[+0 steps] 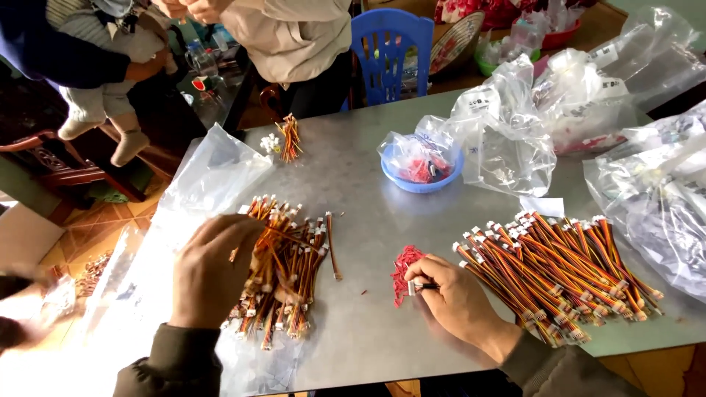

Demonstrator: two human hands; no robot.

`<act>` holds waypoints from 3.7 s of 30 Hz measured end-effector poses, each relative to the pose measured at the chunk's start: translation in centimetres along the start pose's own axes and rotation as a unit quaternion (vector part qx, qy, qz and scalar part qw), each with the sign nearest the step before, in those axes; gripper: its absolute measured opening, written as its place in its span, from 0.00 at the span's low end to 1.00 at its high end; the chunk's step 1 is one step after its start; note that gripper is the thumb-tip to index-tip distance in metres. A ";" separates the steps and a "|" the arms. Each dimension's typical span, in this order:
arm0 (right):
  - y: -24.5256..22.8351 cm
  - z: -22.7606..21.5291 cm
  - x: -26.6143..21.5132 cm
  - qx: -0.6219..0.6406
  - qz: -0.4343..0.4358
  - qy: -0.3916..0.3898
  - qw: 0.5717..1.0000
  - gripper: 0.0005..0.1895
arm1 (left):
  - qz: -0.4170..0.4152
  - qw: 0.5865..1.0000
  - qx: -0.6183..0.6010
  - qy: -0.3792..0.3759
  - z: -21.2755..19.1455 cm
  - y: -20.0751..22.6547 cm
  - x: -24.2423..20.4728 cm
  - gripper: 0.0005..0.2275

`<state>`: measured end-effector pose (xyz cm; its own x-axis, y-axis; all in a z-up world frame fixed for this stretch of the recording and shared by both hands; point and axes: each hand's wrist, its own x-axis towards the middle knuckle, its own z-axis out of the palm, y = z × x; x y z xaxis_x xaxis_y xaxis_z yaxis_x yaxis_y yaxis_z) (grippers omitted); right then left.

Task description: Assembling wiring harnesses by sliding small red rubber seals onto the ends of the wires at a production table.

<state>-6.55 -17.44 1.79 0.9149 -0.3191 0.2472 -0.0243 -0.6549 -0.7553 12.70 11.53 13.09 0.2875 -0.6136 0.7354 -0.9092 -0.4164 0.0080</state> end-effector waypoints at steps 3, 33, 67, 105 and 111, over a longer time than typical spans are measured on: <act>0.2 0.0 0.2 0.013 -0.008 0.014 1.000 0.13 | -0.040 0.992 -0.005 0.118 -2.3 2.8 1.7 0.03; -6.0 -0.8 -2.7 0.001 -0.304 0.128 0.944 0.13 | -0.601 0.491 -0.626 0.079 12.7 16.0 -6.1 0.09; -1.9 0.7 -2.5 -0.093 -0.091 0.002 0.992 0.12 | -0.527 0.470 -0.709 0.015 12.7 16.3 -6.3 0.13; -1.3 5.0 1.2 -0.072 -0.206 0.029 0.975 0.15 | 0.047 0.957 0.058 -0.279 10.4 3.1 -3.3 0.11; -1.5 6.0 1.5 -0.152 -0.256 -0.012 0.955 0.10 | -0.008 0.995 0.021 -0.095 2.9 4.3 1.4 0.14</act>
<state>-2.73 -12.80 -0.34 0.8477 0.1095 0.5191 0.3154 -0.8908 -0.3271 10.10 6.97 12.16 0.3566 -0.7210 0.5941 -0.8921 -0.4516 -0.0125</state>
